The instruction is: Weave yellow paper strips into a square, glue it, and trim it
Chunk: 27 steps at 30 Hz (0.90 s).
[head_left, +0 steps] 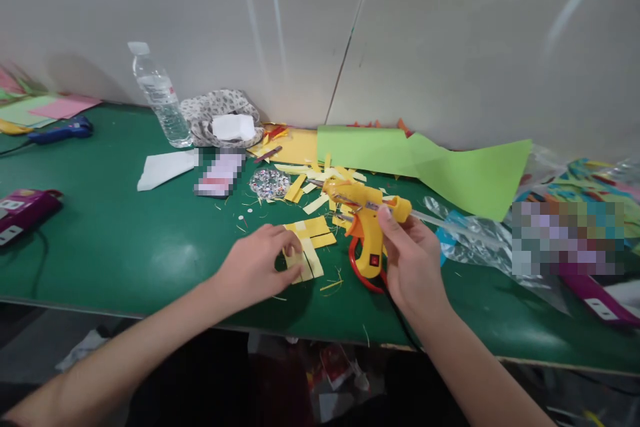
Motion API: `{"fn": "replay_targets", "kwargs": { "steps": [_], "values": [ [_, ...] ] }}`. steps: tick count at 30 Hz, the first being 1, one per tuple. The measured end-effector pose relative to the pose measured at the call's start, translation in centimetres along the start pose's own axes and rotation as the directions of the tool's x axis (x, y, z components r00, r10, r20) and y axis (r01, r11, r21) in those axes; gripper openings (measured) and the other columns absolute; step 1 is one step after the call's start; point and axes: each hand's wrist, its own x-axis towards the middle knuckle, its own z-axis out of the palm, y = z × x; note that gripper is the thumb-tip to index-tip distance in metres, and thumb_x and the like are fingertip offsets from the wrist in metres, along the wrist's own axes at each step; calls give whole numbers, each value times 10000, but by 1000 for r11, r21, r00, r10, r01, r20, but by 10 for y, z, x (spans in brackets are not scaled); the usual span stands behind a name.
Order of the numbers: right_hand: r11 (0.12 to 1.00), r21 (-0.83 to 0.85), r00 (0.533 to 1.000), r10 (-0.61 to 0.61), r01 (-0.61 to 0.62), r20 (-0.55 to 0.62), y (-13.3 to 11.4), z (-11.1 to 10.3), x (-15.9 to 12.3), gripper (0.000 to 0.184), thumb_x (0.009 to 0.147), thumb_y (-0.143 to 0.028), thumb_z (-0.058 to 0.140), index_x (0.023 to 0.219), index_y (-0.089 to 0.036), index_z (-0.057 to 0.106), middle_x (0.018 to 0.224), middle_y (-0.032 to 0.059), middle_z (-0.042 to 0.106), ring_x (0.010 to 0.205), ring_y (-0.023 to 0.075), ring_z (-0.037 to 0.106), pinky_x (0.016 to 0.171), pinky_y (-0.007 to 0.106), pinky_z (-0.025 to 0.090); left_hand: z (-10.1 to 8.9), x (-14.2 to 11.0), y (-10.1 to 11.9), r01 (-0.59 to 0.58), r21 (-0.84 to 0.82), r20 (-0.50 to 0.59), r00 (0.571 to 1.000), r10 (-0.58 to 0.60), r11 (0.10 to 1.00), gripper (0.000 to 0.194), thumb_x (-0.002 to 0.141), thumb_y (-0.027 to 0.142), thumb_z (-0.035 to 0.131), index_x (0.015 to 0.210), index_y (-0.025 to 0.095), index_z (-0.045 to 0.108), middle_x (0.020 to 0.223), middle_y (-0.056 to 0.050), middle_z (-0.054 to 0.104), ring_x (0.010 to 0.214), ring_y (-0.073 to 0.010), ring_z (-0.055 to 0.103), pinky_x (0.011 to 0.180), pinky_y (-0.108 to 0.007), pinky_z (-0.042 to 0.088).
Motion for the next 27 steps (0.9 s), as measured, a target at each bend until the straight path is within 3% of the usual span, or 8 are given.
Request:
{"fn": "replay_targets", "kwargs": {
  "steps": [3,11,15,19,23,27],
  "values": [
    [999,-7,999,-35,35,-13,-2,-2,3,173,720,-319,690,859,-219,665,885,16,697,858,188,657,762,320,533,-11,11,-20,-69,190,40,997,63,979,326,757,521,538,861,214,566,821,-25,582,803,-211,513,624,-296,379],
    [1000,-24,999,-18,16,-48,-5,-3,4,153,729,-313,678,850,-220,660,913,20,683,902,196,641,812,341,514,-6,38,-28,-136,165,234,967,95,977,584,570,721,577,793,190,476,834,-43,534,807,-223,484,600,-281,328],
    [999,-48,997,-9,5,-71,-8,-3,3,162,723,-323,672,844,-219,641,920,32,679,892,218,642,768,359,526,-6,45,-30,-128,145,304,949,79,981,565,571,695,601,798,192,480,827,-41,528,782,-214,482,564,-266,291],
    [999,-41,999,26,-28,-46,-10,-4,0,171,719,-336,673,842,-223,639,906,37,683,866,228,650,673,336,543,-11,52,-36,-132,89,335,937,95,987,441,658,597,602,794,188,512,790,-24,536,746,-185,482,562,-253,288],
    [997,-70,999,28,-31,-45,-12,-10,-2,174,712,-343,682,847,-239,649,920,37,686,873,230,650,668,335,547,-20,60,-45,-182,-71,413,890,195,981,301,802,470,499,811,184,590,764,-19,570,659,-140,476,538,-236,289],
    [984,-162,997,80,-76,18,-15,-20,-1,232,645,-362,736,828,-233,677,873,36,699,810,221,661,673,337,549,-27,64,-55,-135,-207,463,859,218,969,313,858,425,434,974,192,608,815,-26,614,628,-119,482,531,-218,307]
  ]
}}
